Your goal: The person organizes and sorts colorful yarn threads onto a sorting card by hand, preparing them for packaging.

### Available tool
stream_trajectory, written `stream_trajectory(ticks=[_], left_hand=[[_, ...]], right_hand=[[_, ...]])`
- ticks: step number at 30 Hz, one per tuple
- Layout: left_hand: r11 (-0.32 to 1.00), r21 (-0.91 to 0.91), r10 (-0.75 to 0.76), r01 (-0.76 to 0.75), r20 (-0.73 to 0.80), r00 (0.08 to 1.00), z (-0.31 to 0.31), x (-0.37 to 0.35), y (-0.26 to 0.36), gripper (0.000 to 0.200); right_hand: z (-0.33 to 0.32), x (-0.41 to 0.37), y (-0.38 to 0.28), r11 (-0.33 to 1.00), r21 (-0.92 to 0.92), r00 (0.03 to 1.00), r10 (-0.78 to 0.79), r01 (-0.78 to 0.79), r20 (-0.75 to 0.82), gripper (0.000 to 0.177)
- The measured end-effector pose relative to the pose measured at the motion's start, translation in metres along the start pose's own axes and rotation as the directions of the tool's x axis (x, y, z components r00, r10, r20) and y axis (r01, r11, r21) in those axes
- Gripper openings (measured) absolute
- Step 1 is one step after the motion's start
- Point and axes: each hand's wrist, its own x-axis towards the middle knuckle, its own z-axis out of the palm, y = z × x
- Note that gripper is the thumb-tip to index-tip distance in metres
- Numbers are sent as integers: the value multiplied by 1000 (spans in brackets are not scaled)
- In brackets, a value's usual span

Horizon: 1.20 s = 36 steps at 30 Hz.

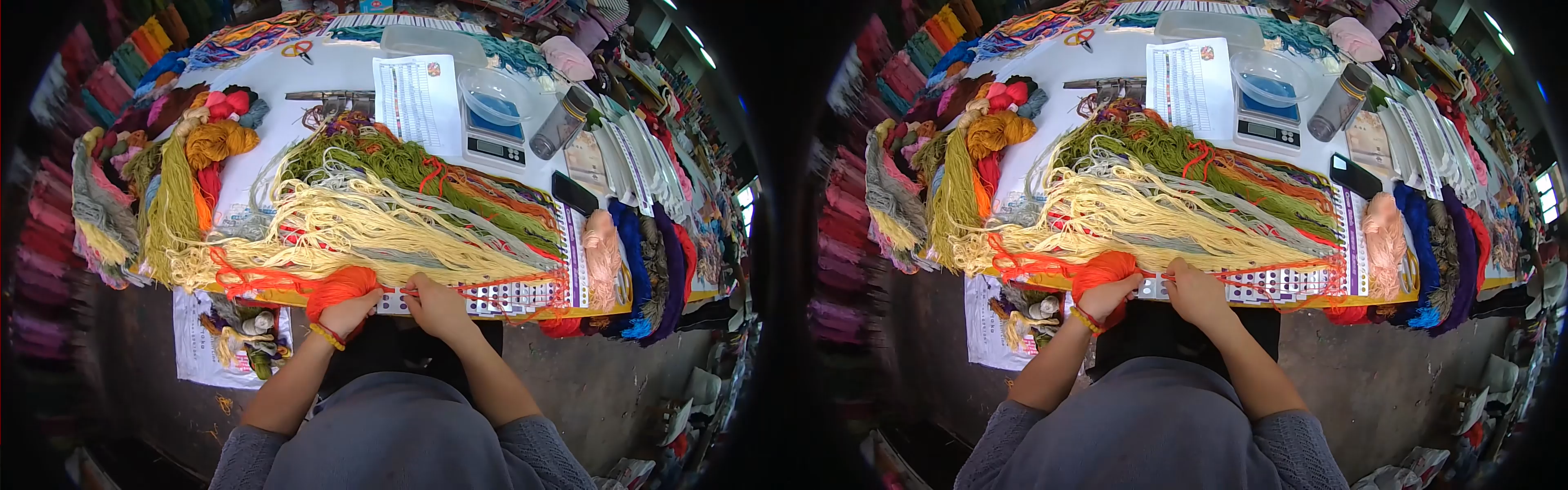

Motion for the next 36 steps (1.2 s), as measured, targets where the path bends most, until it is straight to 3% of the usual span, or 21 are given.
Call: stream_trajectory(ticks=[2, 9, 14, 17, 23, 32, 34, 36], left_hand=[[1000, 19, 11, -9, -115, 993, 6, -3, 4, 15], [960, -201, 183, -194, -69, 981, 3, -24, 13, 15], [814, -580, 65, 12, 112, 992, -1, -35, 23, 18], [745, -664, 106, 71, 223, 969, -3, -29, 16, 19], [721, -680, 74, 136, 270, 960, 5, -23, 12, 18], [829, -525, -31, 194, 304, 952, 15, -15, 14, 40], [822, -528, -39, 214, 322, 946, 16, -14, 14, 42], [814, -533, -46, 232, 339, 940, 16, -13, 14, 43]], right_hand=[[3, -1, 2, 1000, 10, 999, -18, 18, -46, 22], [8, -3, 8, 998, 64, 992, -14, 22, -124, 19], [11, -4, 11, 993, 109, 986, -28, 46, -164, 17], [12, -4, 13, 990, 129, 980, -32, 58, -195, 16], [16, -2, 20, 986, 147, 966, -42, 82, -254, 13], [25, 5, 42, 860, 505, 957, 78, 78, -281, 14], [27, 6, 45, 773, 631, 974, 89, 63, -207, 14], [25, 5, 44, 773, 632, 976, 91, 55, -197, 14]])
